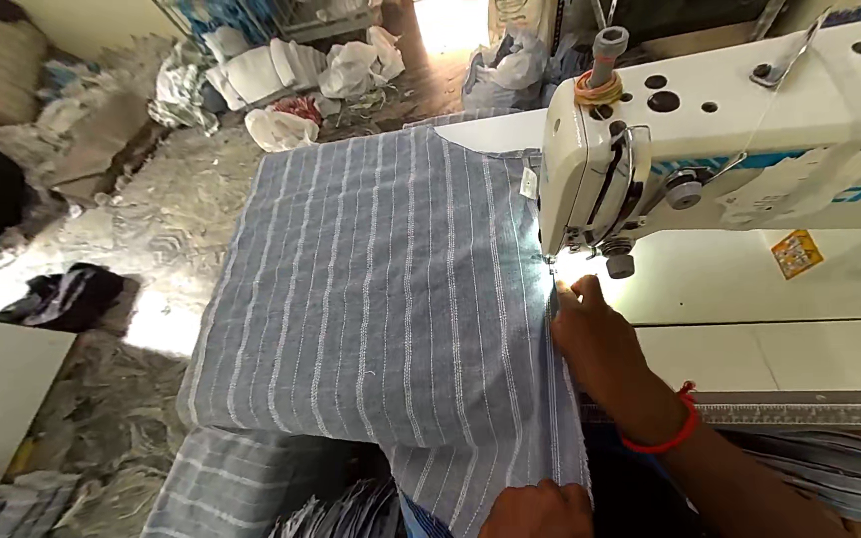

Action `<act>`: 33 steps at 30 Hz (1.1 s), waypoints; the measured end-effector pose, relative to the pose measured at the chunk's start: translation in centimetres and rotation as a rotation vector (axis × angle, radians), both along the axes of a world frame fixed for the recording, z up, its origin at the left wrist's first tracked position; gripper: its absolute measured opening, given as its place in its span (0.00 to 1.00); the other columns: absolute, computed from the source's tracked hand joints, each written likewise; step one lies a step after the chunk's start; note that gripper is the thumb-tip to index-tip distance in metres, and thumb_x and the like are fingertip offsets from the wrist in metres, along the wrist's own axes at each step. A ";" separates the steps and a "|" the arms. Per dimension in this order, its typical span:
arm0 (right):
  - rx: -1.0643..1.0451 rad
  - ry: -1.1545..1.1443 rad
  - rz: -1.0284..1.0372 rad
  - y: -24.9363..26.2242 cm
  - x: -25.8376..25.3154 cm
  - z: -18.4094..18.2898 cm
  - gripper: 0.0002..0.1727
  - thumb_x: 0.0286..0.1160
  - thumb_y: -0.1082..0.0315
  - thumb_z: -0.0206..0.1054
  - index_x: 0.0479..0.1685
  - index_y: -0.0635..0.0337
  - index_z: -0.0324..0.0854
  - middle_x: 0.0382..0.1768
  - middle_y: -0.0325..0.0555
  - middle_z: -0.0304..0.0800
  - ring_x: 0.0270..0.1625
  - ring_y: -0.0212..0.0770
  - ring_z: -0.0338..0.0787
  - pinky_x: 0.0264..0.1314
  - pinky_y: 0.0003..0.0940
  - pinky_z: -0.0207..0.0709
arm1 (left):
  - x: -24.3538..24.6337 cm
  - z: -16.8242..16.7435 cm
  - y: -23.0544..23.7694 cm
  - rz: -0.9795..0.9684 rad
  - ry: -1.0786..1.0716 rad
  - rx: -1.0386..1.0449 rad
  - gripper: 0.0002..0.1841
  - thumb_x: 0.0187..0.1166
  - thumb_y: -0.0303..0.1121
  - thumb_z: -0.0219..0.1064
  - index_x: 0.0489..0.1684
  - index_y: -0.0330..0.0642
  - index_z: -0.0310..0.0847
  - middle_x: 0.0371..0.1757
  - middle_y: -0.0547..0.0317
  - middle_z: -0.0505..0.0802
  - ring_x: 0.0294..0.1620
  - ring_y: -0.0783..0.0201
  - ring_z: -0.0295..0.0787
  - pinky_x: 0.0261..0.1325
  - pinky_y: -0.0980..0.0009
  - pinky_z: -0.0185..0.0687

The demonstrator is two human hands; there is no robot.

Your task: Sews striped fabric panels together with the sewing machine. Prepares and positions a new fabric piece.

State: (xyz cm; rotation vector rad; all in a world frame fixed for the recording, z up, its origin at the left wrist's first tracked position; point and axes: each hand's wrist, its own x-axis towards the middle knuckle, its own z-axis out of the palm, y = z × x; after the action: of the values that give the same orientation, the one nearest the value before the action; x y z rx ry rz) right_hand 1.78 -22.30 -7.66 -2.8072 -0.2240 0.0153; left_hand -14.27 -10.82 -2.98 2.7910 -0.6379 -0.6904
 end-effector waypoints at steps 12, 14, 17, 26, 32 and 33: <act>0.038 -0.037 0.019 -0.6 -1.1 -0.8 0.24 0.77 0.74 0.68 0.73 0.70 0.77 0.63 0.64 0.78 0.40 0.56 0.91 0.37 0.48 0.88 | 2.7 -4.2 0.7 -0.265 -0.438 -0.227 0.08 0.73 0.36 0.69 0.29 0.43 0.89 0.43 0.50 0.90 0.48 0.49 0.89 0.46 0.58 0.87; 0.033 -0.043 0.022 -0.6 -0.9 -0.9 0.24 0.78 0.74 0.67 0.74 0.70 0.77 0.62 0.63 0.78 0.39 0.55 0.91 0.36 0.47 0.88 | 3.9 -4.4 0.4 -0.230 -0.454 -0.243 0.08 0.75 0.37 0.68 0.32 0.43 0.89 0.54 0.48 0.90 0.65 0.45 0.86 0.71 0.47 0.81; 0.024 -0.044 0.019 -0.5 -0.7 -0.7 0.23 0.79 0.74 0.66 0.73 0.70 0.77 0.62 0.64 0.78 0.37 0.55 0.91 0.36 0.47 0.88 | 5.0 -5.1 0.0 -0.152 -0.436 -0.262 0.09 0.74 0.36 0.69 0.35 0.41 0.90 0.58 0.45 0.90 0.72 0.41 0.82 0.77 0.46 0.77; 0.009 -0.053 0.029 -0.8 -1.3 -0.7 0.23 0.77 0.75 0.68 0.72 0.70 0.79 0.62 0.62 0.78 0.39 0.53 0.91 0.36 0.45 0.88 | 6.2 -10.2 1.1 0.006 -0.750 -0.473 0.12 0.82 0.31 0.64 0.53 0.35 0.88 0.67 0.44 0.90 0.80 0.49 0.80 0.83 0.55 0.75; 0.105 -0.121 0.068 -1.7 -2.0 -1.1 0.16 0.80 0.73 0.68 0.64 0.67 0.86 0.53 0.59 0.84 0.44 0.55 0.91 0.40 0.47 0.88 | 11.1 -9.0 2.2 -0.045 -0.720 -0.485 0.14 0.82 0.29 0.63 0.59 0.35 0.89 0.64 0.47 0.92 0.76 0.50 0.83 0.83 0.56 0.74; 0.127 -0.153 0.086 -2.1 -2.2 -1.4 0.14 0.81 0.73 0.67 0.61 0.66 0.87 0.51 0.58 0.85 0.44 0.54 0.91 0.41 0.46 0.88 | 11.8 -8.7 2.3 -0.035 -0.701 -0.499 0.14 0.82 0.28 0.63 0.59 0.35 0.88 0.63 0.47 0.92 0.75 0.51 0.84 0.81 0.57 0.77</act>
State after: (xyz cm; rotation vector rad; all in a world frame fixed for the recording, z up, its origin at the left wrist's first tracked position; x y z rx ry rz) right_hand -0.45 -24.40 -9.06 -2.6722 -0.3679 -0.1882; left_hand -2.48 -8.49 -11.69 2.4872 -0.8259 0.4345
